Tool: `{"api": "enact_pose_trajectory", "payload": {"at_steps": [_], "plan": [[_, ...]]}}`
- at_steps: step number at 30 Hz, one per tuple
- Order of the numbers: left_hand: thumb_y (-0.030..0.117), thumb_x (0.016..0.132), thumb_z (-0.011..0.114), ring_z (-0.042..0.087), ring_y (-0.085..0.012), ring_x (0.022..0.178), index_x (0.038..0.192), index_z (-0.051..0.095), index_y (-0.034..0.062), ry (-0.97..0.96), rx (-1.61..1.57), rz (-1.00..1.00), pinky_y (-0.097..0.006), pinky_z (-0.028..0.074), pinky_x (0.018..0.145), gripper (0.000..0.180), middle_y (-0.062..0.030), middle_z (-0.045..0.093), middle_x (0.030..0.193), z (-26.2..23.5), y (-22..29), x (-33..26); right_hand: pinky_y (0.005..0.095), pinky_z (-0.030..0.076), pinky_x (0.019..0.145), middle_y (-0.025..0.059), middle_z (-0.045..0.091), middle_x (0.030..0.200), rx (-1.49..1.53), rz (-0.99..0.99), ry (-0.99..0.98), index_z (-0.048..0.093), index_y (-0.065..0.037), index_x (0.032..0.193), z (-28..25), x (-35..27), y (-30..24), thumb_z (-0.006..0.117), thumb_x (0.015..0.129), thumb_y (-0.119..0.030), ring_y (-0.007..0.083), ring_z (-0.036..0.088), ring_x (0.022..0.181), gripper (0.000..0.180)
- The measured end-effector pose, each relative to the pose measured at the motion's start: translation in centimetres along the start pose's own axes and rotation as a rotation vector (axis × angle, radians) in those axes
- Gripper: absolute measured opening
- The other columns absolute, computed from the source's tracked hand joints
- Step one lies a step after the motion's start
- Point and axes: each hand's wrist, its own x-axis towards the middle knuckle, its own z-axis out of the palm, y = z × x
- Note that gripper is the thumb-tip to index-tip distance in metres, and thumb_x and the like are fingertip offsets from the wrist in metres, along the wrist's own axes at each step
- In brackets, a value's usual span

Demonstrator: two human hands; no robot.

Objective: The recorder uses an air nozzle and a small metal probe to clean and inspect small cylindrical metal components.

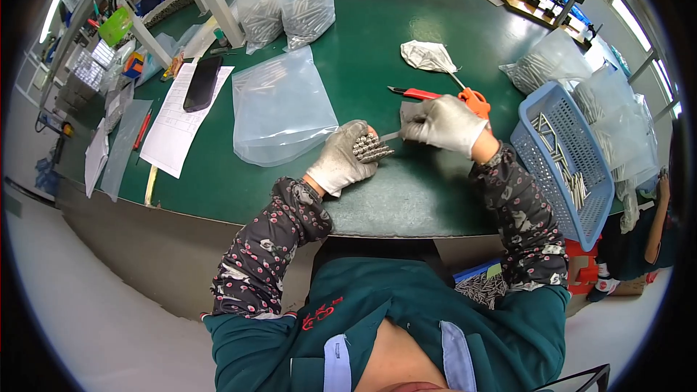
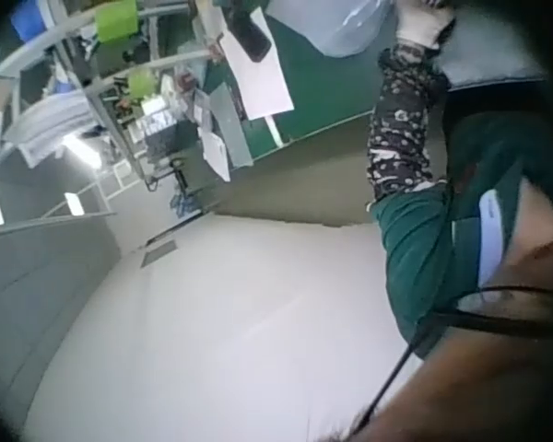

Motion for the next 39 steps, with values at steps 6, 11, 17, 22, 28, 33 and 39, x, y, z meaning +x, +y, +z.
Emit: {"api": "enact_pose_trajectory", "payload": {"at_steps": [6,11,17,22,28,33,39], "plan": [[0.000,0.063,0.069,0.051,-0.0062,0.075,0.092,0.049,0.0052,0.002,0.004,-0.011,-0.022,0.045,0.068,0.036,0.0008,0.053,0.081,-0.1,0.4,0.0,0.0359,0.048,0.062,0.0123,0.064,0.073,-0.193,0.113,-0.124,0.069,-0.011,0.085,-0.8,0.0,0.5,0.062,0.077,-0.038,0.0298,0.061,0.067,0.029],[0.000,0.063,0.069,0.052,-0.0063,0.076,0.093,0.049,0.0049,0.012,0.072,-0.022,-0.022,0.046,0.069,0.037,0.0009,0.053,0.082,0.1,0.1,0.0,0.0333,0.048,0.059,0.0103,0.063,0.068,-0.037,-0.145,-0.024,0.069,-0.010,0.078,1.6,-0.4,-0.6,0.068,0.074,-0.031,0.0235,0.061,0.062,0.022],[-0.002,0.063,0.070,0.053,-0.0063,0.078,0.096,0.048,0.0054,-0.019,0.007,-0.025,-0.021,0.046,0.072,0.041,0.0009,0.055,0.084,-0.1,-0.1,-0.1,0.0375,0.048,0.061,0.0112,0.064,0.070,-0.135,0.145,-0.066,0.070,-0.012,0.081,-1.3,-0.5,1.3,0.061,0.075,-0.042,0.0279,0.062,0.067,0.032],[-0.003,0.064,0.070,0.054,-0.0056,0.078,0.095,0.048,0.0059,-0.014,0.002,-0.014,-0.020,0.046,0.072,0.039,0.0021,0.055,0.085,0.1,-0.1,0.1,0.0339,0.047,0.058,0.0101,0.063,0.066,0.018,-0.148,0.013,0.068,-0.006,0.078,1.3,-0.5,0.0,0.070,0.073,-0.032,0.0241,0.060,0.060,0.026],[-0.005,0.065,0.068,0.054,-0.0058,0.079,0.093,0.048,0.0066,-0.043,-0.052,-0.064,-0.020,0.047,0.072,0.037,0.0017,0.055,0.085,-0.1,-1.0,0.0,0.0384,0.049,0.063,0.0114,0.066,0.075,-0.180,0.126,-0.021,0.070,-0.011,0.084,-1.1,-0.4,1.4,0.056,0.077,-0.033,0.0296,0.063,0.070,0.027],[-0.005,0.064,0.069,0.054,-0.0056,0.079,0.093,0.048,0.0064,-0.037,-0.057,-0.066,-0.020,0.047,0.072,0.037,0.0019,0.055,0.084,0.0,-0.4,0.1,0.0377,0.048,0.062,0.0111,0.065,0.073,-0.118,0.021,0.033,0.069,-0.011,0.082,-0.2,-0.6,0.8,0.058,0.078,-0.035,0.0290,0.062,0.068,0.027],[0.001,0.061,0.069,0.054,-0.0129,0.079,0.093,0.050,0.0037,-0.010,-0.036,-0.020,-0.025,0.046,0.073,0.038,-0.0035,0.053,0.085,0.0,-0.4,0.1,0.0349,0.047,0.058,0.0098,0.062,0.069,-0.047,-0.155,0.077,0.068,-0.009,0.080,0.9,-0.6,-0.6,0.062,0.078,-0.030,0.0262,0.060,0.062,0.022]]}}
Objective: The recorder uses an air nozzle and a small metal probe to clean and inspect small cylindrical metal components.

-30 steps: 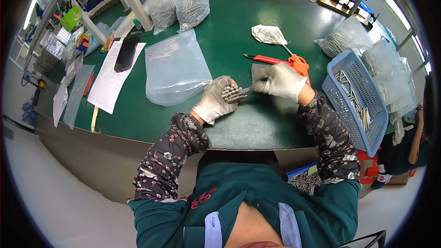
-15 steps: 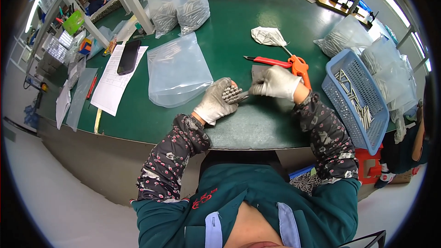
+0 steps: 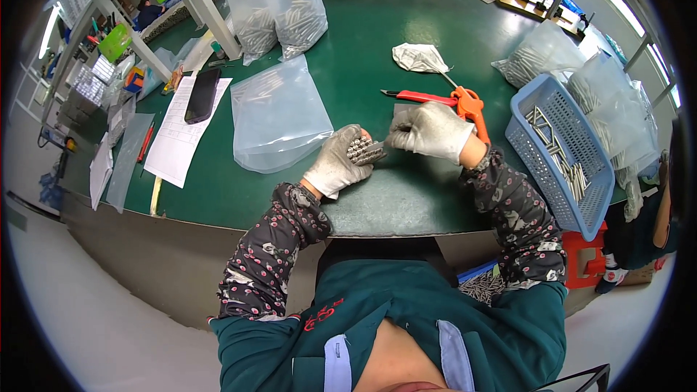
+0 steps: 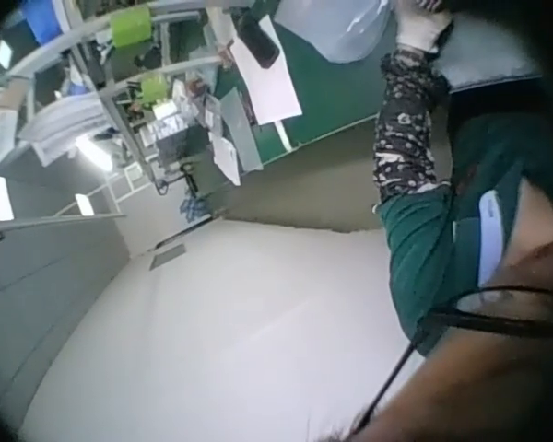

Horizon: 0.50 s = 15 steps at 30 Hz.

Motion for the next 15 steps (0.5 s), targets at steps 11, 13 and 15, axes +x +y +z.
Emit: {"api": "enact_pose_trajectory", "payload": {"at_steps": [11,13,15], "plan": [[-0.007,0.066,0.067,0.055,-0.0064,0.082,0.102,0.048,0.0052,-0.046,-0.066,-0.101,-0.021,0.047,0.075,0.043,0.0013,0.056,0.089,-0.1,-0.2,-0.3,0.0392,0.049,0.066,0.0144,0.065,0.079,-0.083,0.286,0.092,0.066,-0.007,0.087,-0.2,1.2,1.7,0.054,0.082,-0.029,0.0316,0.062,0.071,0.026],[-0.007,0.066,0.068,0.055,-0.0069,0.084,0.106,0.047,0.0044,-0.051,-0.097,-0.113,-0.021,0.047,0.077,0.047,0.0009,0.055,0.091,0.0,0.0,-0.2,0.0373,0.049,0.065,0.0123,0.064,0.073,0.055,0.229,0.055,0.062,-0.006,0.089,1.6,0.9,2.2,0.050,0.082,-0.013,0.0293,0.063,0.069,0.016],[-0.007,0.066,0.069,0.055,-0.0074,0.085,0.111,0.046,0.0035,-0.048,-0.126,-0.131,-0.021,0.047,0.079,0.052,0.0005,0.055,0.092,-0.1,0.4,-0.4,0.0379,0.049,0.064,0.0116,0.063,0.074,-0.059,0.193,0.131,0.061,-0.007,0.093,2.7,0.4,1.8,0.051,0.081,-0.009,0.0295,0.062,0.070,0.015]]}}
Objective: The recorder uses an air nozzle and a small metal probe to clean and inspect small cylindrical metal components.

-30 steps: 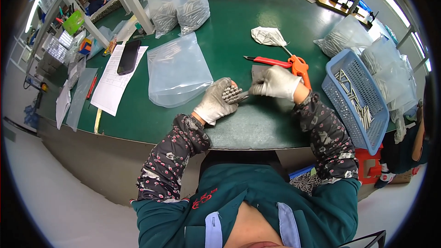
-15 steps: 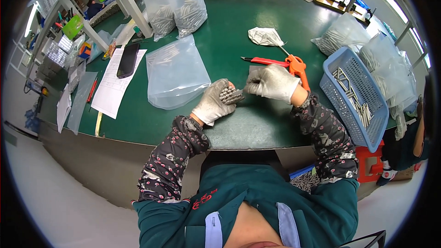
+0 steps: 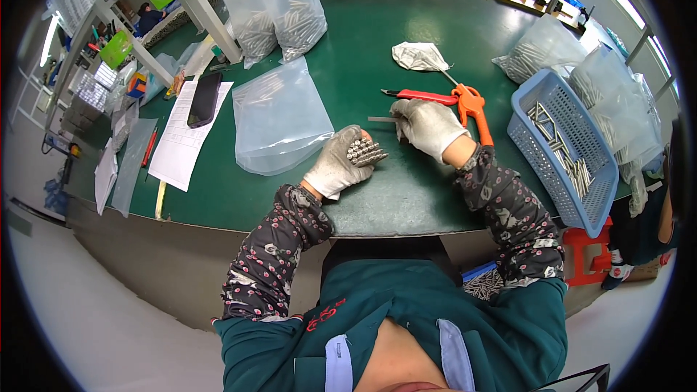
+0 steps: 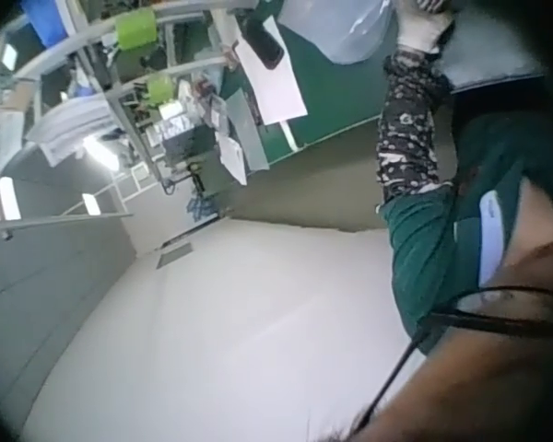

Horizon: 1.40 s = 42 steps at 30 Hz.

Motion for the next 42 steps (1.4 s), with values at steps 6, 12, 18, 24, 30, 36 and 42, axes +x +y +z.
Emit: {"api": "enact_pose_trajectory", "payload": {"at_steps": [6,12,18,24,30,36,42], "plan": [[-0.007,0.065,0.070,0.055,-0.0082,0.087,0.118,0.042,0.0023,-0.037,0.003,-0.040,-0.022,0.047,0.081,0.061,0.0006,0.054,0.094,-0.1,0.9,-0.2,0.0402,0.048,0.067,0.0132,0.062,0.081,-0.158,-0.058,0.089,0.063,-0.008,0.088,-0.5,-1.2,-1.9,0.053,0.074,-0.007,0.0299,0.062,0.078,0.017],[-0.006,0.065,0.071,0.055,-0.0078,0.086,0.118,0.043,0.0030,-0.048,0.011,-0.037,-0.021,0.047,0.079,0.060,0.0010,0.054,0.093,-0.1,0.8,-0.1,0.0389,0.045,0.070,0.0074,0.060,0.082,-0.404,-0.175,0.125,0.064,-0.010,0.083,0.6,-1.4,-1.7,0.059,0.072,-0.010,0.0260,0.057,0.084,0.012],[-0.006,0.065,0.072,0.055,-0.0077,0.085,0.118,0.043,0.0034,-0.024,0.004,-0.030,-0.021,0.047,0.078,0.062,0.0007,0.055,0.094,0.0,0.4,-0.1,0.0387,0.041,0.072,0.0059,0.060,0.080,-0.221,-0.269,0.255,0.065,-0.010,0.079,-1.3,-1.6,-3.4,0.065,0.068,-0.013,0.0265,0.055,0.081,0.012],[0.004,0.058,0.072,0.053,-0.0155,0.082,0.098,0.050,0.0003,0.055,-0.017,0.117,-0.028,0.046,0.075,0.046,-0.0071,0.052,0.091,0.0,-0.7,0.2,0.0394,0.040,0.072,0.0056,0.058,0.073,-0.147,-0.471,0.058,0.064,-0.010,0.076,-1.3,-1.2,-4.9,0.067,0.068,-0.016,0.0267,0.054,0.078,0.011],[0.006,0.056,0.073,0.053,-0.0178,0.082,0.100,0.050,-0.0005,0.063,0.002,0.112,-0.029,0.046,0.075,0.050,-0.0081,0.051,0.091,0.2,-0.7,0.3,0.0365,0.041,0.069,0.0045,0.059,0.074,-0.370,-0.485,0.058,0.064,-0.011,0.075,-1.3,-0.9,-5.5,0.061,0.073,-0.021,0.0230,0.056,0.080,0.011],[0.006,0.057,0.073,0.054,-0.0179,0.081,0.097,0.051,0.0005,0.047,0.001,0.172,-0.029,0.047,0.074,0.046,-0.0081,0.052,0.090,0.3,-0.3,0.5,0.0356,0.040,0.068,0.0043,0.058,0.074,-0.539,-0.432,0.014,0.063,-0.012,0.073,-0.7,-0.5,-6.2,0.060,0.073,-0.023,0.0220,0.055,0.079,0.012],[0.006,0.059,0.074,0.055,-0.0168,0.082,0.095,0.051,0.0013,0.064,-0.028,0.197,-0.029,0.047,0.074,0.043,-0.0076,0.053,0.091,0.2,-1.2,0.5,0.0344,0.040,0.067,0.0052,0.058,0.075,-0.639,-0.463,-0.011,0.062,-0.011,0.072,-0.5,-0.4,-6.8,0.056,0.072,-0.022,0.0208,0.055,0.080,0.013]]}}
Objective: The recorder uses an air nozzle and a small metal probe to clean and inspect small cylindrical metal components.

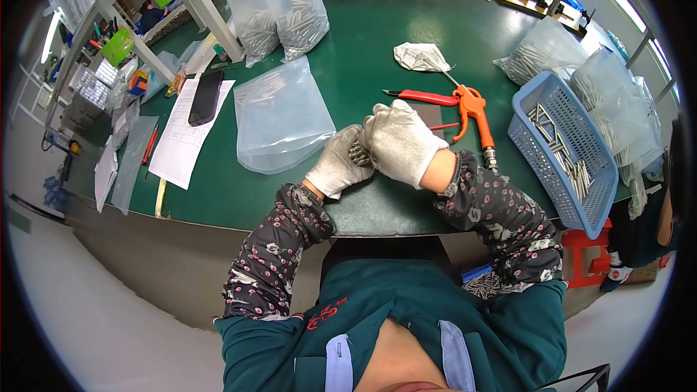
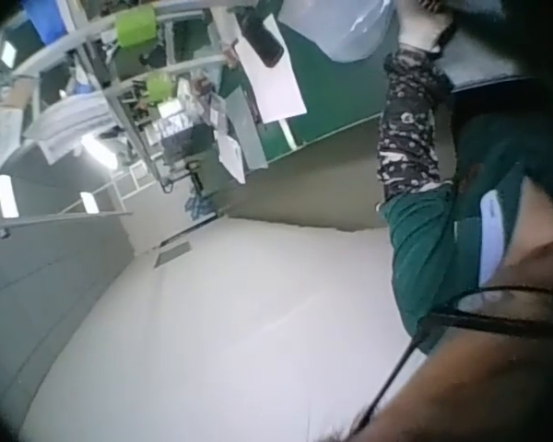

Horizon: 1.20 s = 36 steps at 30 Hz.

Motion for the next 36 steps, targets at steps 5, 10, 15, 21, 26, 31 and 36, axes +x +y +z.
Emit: {"api": "enact_pose_trajectory", "payload": {"at_steps": [5,10,15,21,26,31,36], "plan": [[0.005,0.060,0.073,0.056,-0.0168,0.085,0.095,0.051,0.0014,-0.015,-0.058,-0.115,-0.029,0.047,0.077,0.042,-0.0077,0.054,0.091,0.3,1.6,-0.1,0.0343,0.039,0.067,0.0048,0.058,0.076,-0.006,0.006,0.057,0.061,-0.010,0.075,0.4,-0.5,0.3,0.055,0.072,-0.020,0.0203,0.055,0.081,0.011],[0.005,0.060,0.074,0.056,-0.0180,0.085,0.097,0.051,0.0006,0.004,0.044,-0.027,-0.030,0.048,0.077,0.043,-0.0087,0.056,0.092,-0.1,0.6,-0.1,0.0335,0.040,0.067,0.0044,0.058,0.074,-0.121,-0.020,0.020,0.061,-0.009,0.077,-0.5,-0.3,-0.5,0.055,0.073,-0.018,0.0198,0.055,0.080,0.012],[0.006,0.060,0.074,0.057,-0.0188,0.084,0.100,0.051,0.0000,-0.009,-0.046,0.008,-0.030,0.048,0.076,0.046,-0.0097,0.056,0.094,0.1,0.6,0.2,0.0328,0.040,0.065,0.0038,0.057,0.072,-0.139,-0.043,-0.009,0.060,-0.008,0.075,-0.1,-0.3,-0.1,0.054,0.073,-0.017,0.0192,0.055,0.079,0.011],[0.005,0.059,0.074,0.056,-0.0188,0.084,0.098,0.051,0.0001,0.004,0.013,-0.053,-0.030,0.047,0.077,0.045,-0.0097,0.055,0.092,-0.1,0.6,-0.1,0.0336,0.040,0.065,0.0050,0.057,0.073,-0.105,-0.020,0.047,0.060,-0.009,0.075,0.0,-0.6,0.1,0.055,0.073,-0.017,0.0200,0.055,0.078,0.010],[0.002,0.058,0.071,0.054,-0.0163,0.083,0.096,0.050,0.0012,-0.030,-0.113,-0.090,-0.028,0.046,0.077,0.043,-0.0075,0.053,0.091,0.0,0.0,0.0,0.0379,0.043,0.067,0.0091,0.058,0.070,0.576,0.142,0.276,0.063,-0.006,0.075,-0.3,-1.1,2.4,0.064,0.070,-0.012,0.0271,0.055,0.074,0.008],[0.001,0.060,0.071,0.054,-0.0130,0.083,0.096,0.050,0.0021,-0.036,0.002,-0.111,-0.026,0.046,0.076,0.042,-0.0048,0.053,0.089,-0.3,1.0,-0.2,0.0378,0.044,0.070,0.0120,0.061,0.073,0.783,0.272,0.327,0.064,-0.003,0.081,2.3,-2.6,1.7,0.065,0.068,-0.009,0.0300,0.057,0.073,0.014],[-0.003,0.062,0.069,0.053,-0.0079,0.081,0.096,0.049,0.0040,-0.055,-0.061,-0.184,-0.023,0.046,0.074,0.041,-0.0015,0.055,0.087,-0.1,2.4,-0.1,0.0370,0.045,0.074,0.0125,0.064,0.077,0.908,0.397,0.305,0.063,-0.002,0.086,3.0,-3.4,1.0,0.065,0.068,-0.008,0.0302,0.060,0.073,0.019]]}}
